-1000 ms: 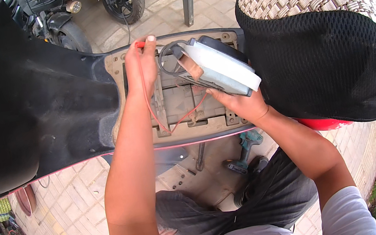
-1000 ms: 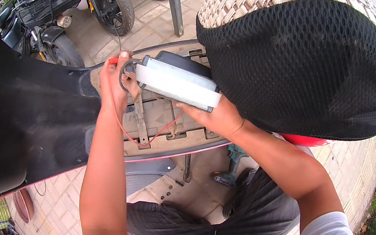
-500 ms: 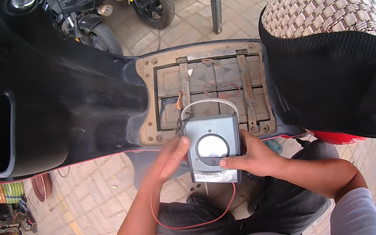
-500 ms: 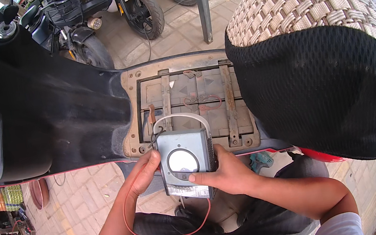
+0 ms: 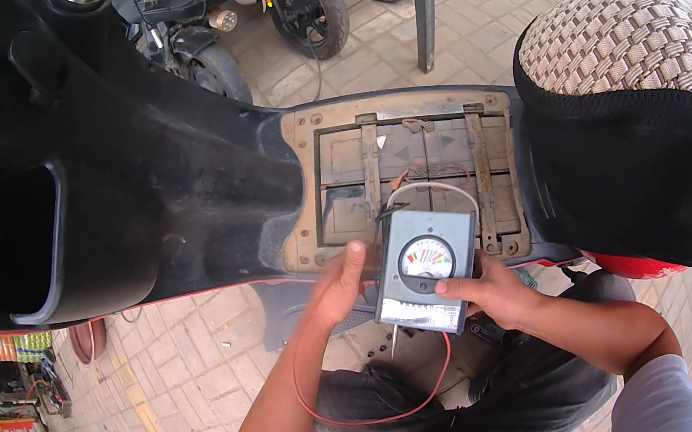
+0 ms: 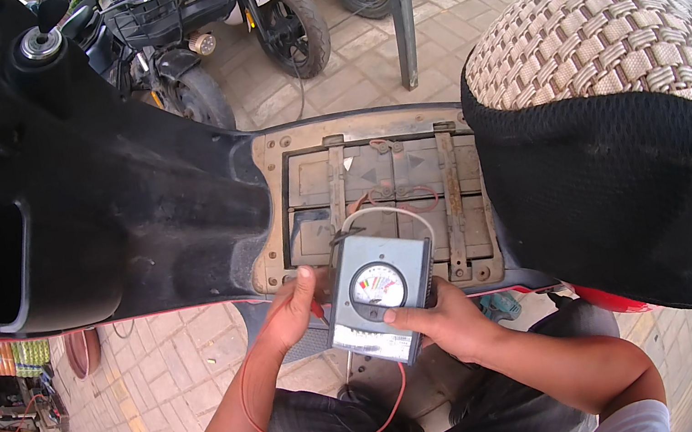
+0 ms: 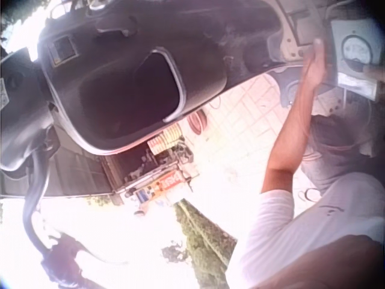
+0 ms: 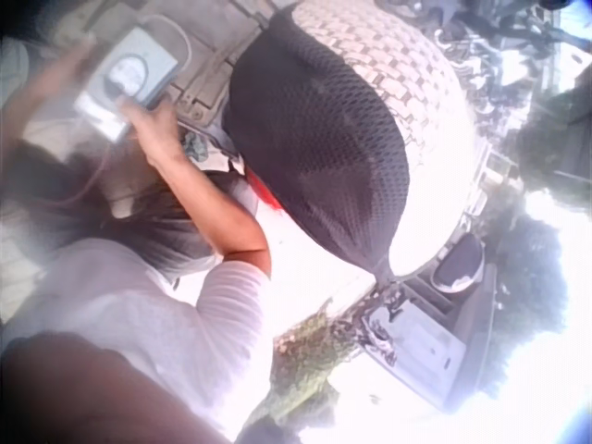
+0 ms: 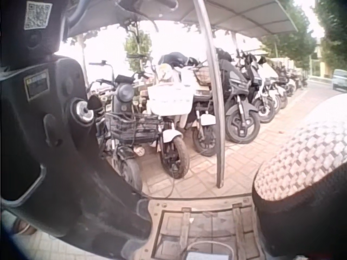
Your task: The person inflates the rear tire of a scooter using a hand pump and pressure gauge, then moves the scooter. The person retrieves a battery tester, opens the seat of another scooter, and tests the battery terminals.
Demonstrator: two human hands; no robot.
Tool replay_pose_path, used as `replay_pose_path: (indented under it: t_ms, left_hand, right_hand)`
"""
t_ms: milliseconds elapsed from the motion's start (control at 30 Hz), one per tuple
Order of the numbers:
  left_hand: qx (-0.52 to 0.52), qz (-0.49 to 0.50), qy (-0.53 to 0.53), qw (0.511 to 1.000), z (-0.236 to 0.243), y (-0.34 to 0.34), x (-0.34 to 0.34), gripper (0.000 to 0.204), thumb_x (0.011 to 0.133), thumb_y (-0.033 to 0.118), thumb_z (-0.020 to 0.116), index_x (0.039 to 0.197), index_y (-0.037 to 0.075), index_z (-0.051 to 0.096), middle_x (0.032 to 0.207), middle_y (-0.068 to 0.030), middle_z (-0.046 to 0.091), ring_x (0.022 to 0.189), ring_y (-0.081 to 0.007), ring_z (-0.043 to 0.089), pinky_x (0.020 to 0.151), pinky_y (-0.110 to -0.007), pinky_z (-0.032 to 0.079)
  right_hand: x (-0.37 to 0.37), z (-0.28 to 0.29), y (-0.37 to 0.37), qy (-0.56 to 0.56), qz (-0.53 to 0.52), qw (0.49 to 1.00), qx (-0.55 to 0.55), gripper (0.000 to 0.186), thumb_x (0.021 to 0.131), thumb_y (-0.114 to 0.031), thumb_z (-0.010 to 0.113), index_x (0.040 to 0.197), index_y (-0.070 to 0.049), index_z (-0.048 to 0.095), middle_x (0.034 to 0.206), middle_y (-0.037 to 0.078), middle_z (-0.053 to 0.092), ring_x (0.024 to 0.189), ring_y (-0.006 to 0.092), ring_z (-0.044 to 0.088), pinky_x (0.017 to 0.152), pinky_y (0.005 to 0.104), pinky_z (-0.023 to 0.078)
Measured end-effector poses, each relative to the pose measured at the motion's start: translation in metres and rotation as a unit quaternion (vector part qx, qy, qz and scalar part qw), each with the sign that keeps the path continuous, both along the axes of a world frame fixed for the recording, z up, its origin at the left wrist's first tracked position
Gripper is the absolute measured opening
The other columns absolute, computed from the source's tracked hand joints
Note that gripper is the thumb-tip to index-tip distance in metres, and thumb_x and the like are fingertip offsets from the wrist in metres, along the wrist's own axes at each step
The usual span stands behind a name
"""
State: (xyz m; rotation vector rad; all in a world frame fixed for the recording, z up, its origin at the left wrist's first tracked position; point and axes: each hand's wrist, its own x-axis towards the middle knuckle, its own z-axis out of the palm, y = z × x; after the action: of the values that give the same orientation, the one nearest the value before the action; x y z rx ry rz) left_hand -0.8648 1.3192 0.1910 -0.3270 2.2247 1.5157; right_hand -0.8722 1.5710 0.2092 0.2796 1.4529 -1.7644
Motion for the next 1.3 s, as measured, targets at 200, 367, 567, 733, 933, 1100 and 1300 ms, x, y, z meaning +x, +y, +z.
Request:
replay_pose_path:
  t_ms: [200,367,567,733,933,1100,1300]
  left_hand:
    - [-0.039,0.219,0.123,0.967,-0.013,-0.033,-0.022,0.068,0.101,0.057,0.034,0.113,-0.004,0.063,0.103,-0.0177,0.068,0.09,-0.0223,0.065,0.082,-0.033,0.05]
    - [-0.029,0.165,0.106,0.98,-0.053,-0.025,-0.039,0.043,0.098,0.035,0.059,0.114,-0.006,0.061,0.095,-0.0104,0.068,0.083,-0.0148,0.066,0.073,-0.026,0.053]
    - [-0.12,0.105,0.165,0.973,-0.071,-0.029,-0.043,0.029,0.096,0.012,0.063,0.119,-0.005,0.061,0.097,-0.0103,0.069,0.086,-0.0124,0.066,0.079,-0.025,0.053]
    - [-0.079,0.091,0.131,0.984,-0.062,-0.018,-0.033,0.03,0.096,0.013,0.063,0.119,-0.005,0.06,0.096,-0.012,0.07,0.087,-0.0133,0.066,0.08,-0.026,0.052]
    - [-0.15,0.109,0.189,0.964,-0.054,-0.01,-0.051,0.03,0.095,0.016,0.064,0.116,-0.005,0.062,0.09,-0.0138,0.071,0.085,-0.0139,0.068,0.077,-0.026,0.052]
    - [-0.159,0.057,0.158,0.973,-0.05,-0.011,-0.039,0.03,0.095,0.018,0.063,0.114,-0.005,0.063,0.09,-0.0136,0.072,0.082,-0.0164,0.07,0.075,-0.028,0.053]
    - [-0.232,0.083,0.198,0.949,-0.047,-0.014,-0.041,0.029,0.095,0.017,0.064,0.113,-0.006,0.063,0.09,-0.0165,0.073,0.082,-0.0182,0.071,0.076,-0.028,0.053]
  right_hand:
    - [-0.025,0.013,0.012,0.077,-0.122,0.989,0.01,0.069,0.084,-0.03,0.074,0.135,0.001,0.039,0.12,0.014,0.059,0.101,0.0217,0.066,0.074,0.0372,0.059]
    - [-0.03,0.016,0.015,0.075,-0.135,0.988,0.014,0.07,0.084,-0.031,0.074,0.135,0.0,0.039,0.12,0.014,0.06,0.101,0.0204,0.065,0.073,0.0356,0.059]
    - [-0.03,0.017,0.016,0.066,-0.129,0.989,0.02,0.066,0.083,-0.029,0.076,0.131,0.001,0.044,0.121,0.015,0.059,0.102,0.0214,0.065,0.075,0.0365,0.059]
    - [-0.045,0.01,0.021,0.146,-0.161,0.975,0.053,0.063,0.082,-0.023,0.077,0.129,0.005,0.047,0.119,0.015,0.06,0.103,0.0195,0.063,0.081,0.032,0.056]
    - [-0.063,-0.005,0.027,0.262,-0.198,0.939,0.101,0.067,0.081,-0.026,0.078,0.131,0.005,0.044,0.121,0.015,0.058,0.111,0.0189,0.057,0.097,0.0316,0.044]
    - [-0.069,-0.016,0.029,0.293,-0.206,0.929,0.093,0.064,0.082,-0.013,0.076,0.132,0.005,0.041,0.122,0.015,0.058,0.111,0.0187,0.058,0.096,0.0318,0.046]
    - [-0.063,-0.025,0.022,0.339,-0.174,0.912,0.152,0.064,0.078,-0.011,0.079,0.129,0.006,0.043,0.121,0.017,0.058,0.112,0.0218,0.058,0.097,0.0343,0.046]
